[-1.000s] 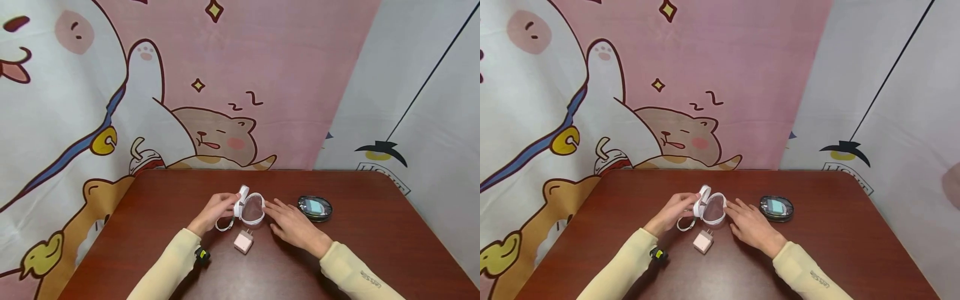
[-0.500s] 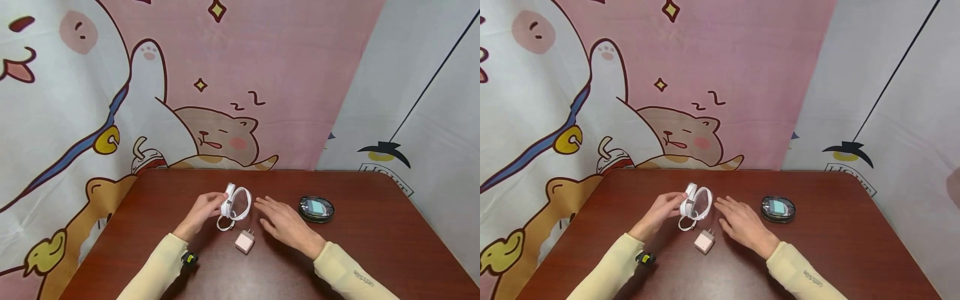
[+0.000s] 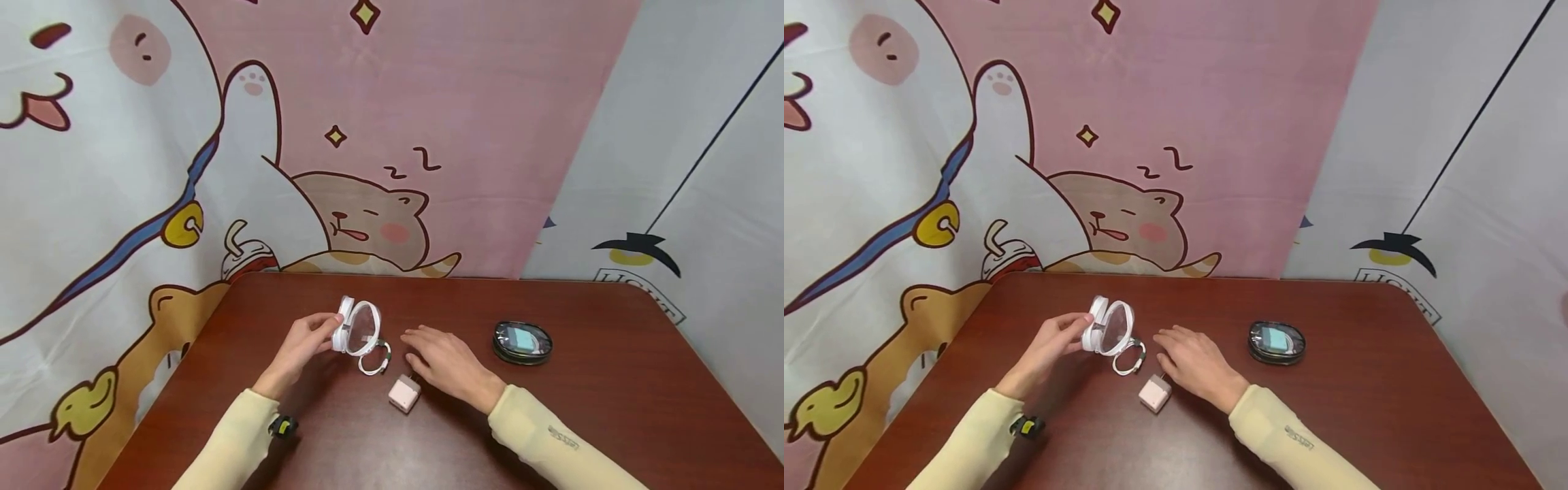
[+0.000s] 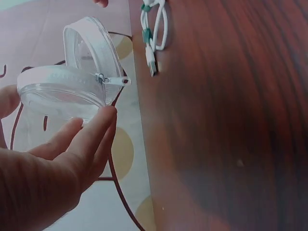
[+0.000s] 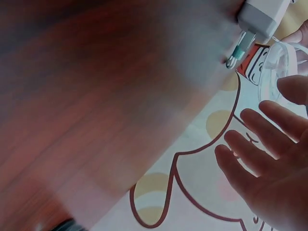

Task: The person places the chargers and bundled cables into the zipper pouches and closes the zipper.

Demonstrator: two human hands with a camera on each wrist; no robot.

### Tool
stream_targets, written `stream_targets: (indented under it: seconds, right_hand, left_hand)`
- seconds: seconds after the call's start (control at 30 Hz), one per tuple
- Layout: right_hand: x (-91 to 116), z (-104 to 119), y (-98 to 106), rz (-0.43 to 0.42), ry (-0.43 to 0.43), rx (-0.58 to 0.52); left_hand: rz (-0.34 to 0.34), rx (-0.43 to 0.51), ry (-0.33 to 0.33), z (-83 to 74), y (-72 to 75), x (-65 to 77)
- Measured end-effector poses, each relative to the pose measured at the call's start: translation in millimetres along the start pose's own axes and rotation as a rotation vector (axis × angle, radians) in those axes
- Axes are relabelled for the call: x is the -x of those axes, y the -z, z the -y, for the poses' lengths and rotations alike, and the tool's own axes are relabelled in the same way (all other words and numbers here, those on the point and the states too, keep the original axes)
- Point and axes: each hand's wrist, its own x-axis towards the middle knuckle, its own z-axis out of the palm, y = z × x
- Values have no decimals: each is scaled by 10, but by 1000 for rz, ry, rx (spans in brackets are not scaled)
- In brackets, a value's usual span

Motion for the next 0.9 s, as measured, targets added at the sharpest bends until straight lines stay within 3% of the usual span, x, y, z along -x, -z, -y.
stream_targets:
  seconds: [0.23,0.7,0.9]
  right_hand:
    - [-200,67,-103,-16,-101,-2]
    - [-485,146,-333,9,-162,-26]
    - [-549,155,-406,36,-207,-13]
  left_hand:
    - [-36,-12,13,41,105,51]
    - [-81,-32,45,168,270,142]
    - [-88,-8,30,176,299,156]
